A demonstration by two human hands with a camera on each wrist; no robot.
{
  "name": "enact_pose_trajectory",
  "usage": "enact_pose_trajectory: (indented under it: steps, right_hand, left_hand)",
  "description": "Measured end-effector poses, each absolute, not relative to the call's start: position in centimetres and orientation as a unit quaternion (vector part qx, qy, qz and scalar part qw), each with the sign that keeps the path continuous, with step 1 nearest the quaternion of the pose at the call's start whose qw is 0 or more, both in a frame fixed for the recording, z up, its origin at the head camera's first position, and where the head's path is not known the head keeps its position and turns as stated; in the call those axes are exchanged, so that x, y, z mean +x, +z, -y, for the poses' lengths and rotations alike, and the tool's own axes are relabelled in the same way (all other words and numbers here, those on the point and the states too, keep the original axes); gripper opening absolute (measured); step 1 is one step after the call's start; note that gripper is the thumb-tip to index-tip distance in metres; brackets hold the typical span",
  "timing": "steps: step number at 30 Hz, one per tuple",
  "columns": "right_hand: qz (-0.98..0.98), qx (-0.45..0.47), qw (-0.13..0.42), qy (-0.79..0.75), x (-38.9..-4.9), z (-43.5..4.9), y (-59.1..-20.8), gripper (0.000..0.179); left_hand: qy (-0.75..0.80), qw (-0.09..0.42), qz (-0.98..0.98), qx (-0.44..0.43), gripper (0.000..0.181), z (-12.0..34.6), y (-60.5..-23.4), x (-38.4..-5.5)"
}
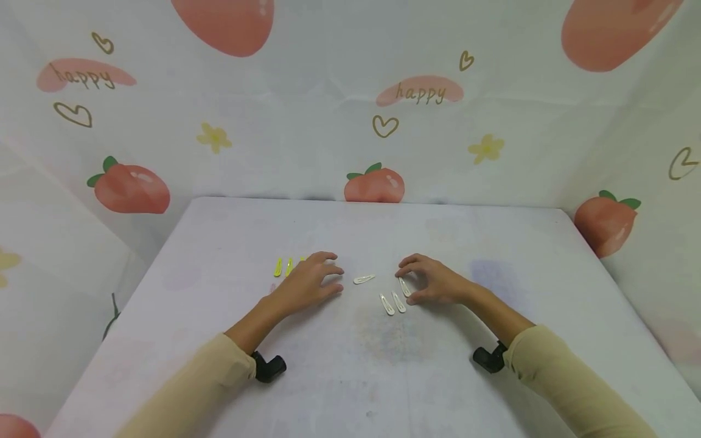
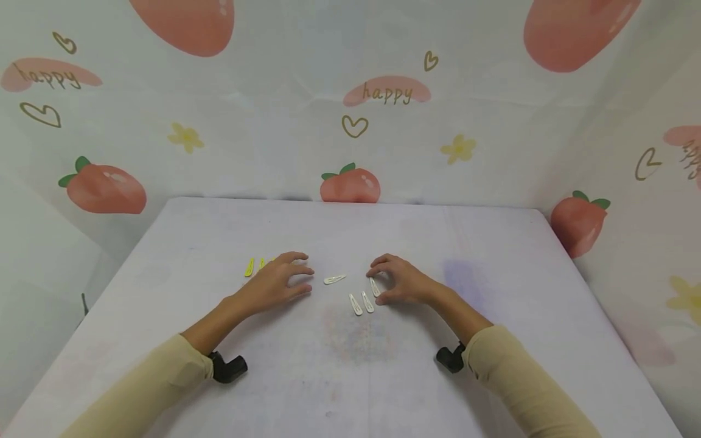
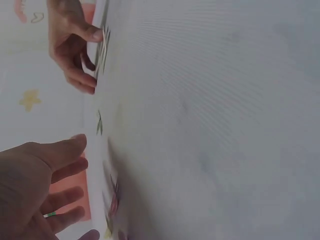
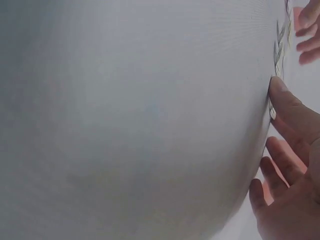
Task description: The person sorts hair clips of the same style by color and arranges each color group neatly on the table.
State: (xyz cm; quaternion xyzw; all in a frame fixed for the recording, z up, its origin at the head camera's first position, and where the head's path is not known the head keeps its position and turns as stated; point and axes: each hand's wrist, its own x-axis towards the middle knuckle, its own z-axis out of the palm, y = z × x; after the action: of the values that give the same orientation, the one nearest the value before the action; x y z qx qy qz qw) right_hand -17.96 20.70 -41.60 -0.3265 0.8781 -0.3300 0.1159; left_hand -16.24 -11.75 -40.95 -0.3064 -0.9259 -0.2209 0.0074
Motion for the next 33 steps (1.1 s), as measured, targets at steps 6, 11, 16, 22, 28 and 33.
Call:
enact_pose_trajectory:
  steps: [6,11,16,22,28,33]
  right_hand:
    - [-0.881,-0.324,0.116,-0.325,-18.0,-20.7,-41.7,0.05]
    - [-0.878,-0.325,0.116,-0.332,-18.0,-20.8,-41.7,0.051]
    - [-0.877,-0.322,0.118,-0.336,-18.0,-20.8,-41.7,0.052]
    - [-0.878,-0.319,0.122,-0.335,-18.0,-20.8,-41.6,0.052]
    - [-0.879,-0.316,0.124,-0.336,-18.0,-20.9,-41.7,0.051]
    - [-0.88,-0.316,0.127,-0.33,-18.1,-20.9,-41.7,0.051]
  left_hand:
    - [-0.224,-0.028,0.923,-0.313,0.025,9.5,-41.4,-17.5]
    - [-0.227,-0.032,0.922,-0.313,0.018,8.6,-41.6,-17.7]
    - [-0.241,-0.034,0.92,-0.308,0.013,8.3,-41.8,-17.8]
    - [-0.234,-0.039,0.92,-0.313,0.03,8.0,-41.7,-18.4]
    - [-0.193,-0.095,0.924,-0.315,0.053,7.8,-41.1,-19.8]
    - [-0.165,-0.127,0.919,-0.335,0.055,7.7,-40.6,-20.5]
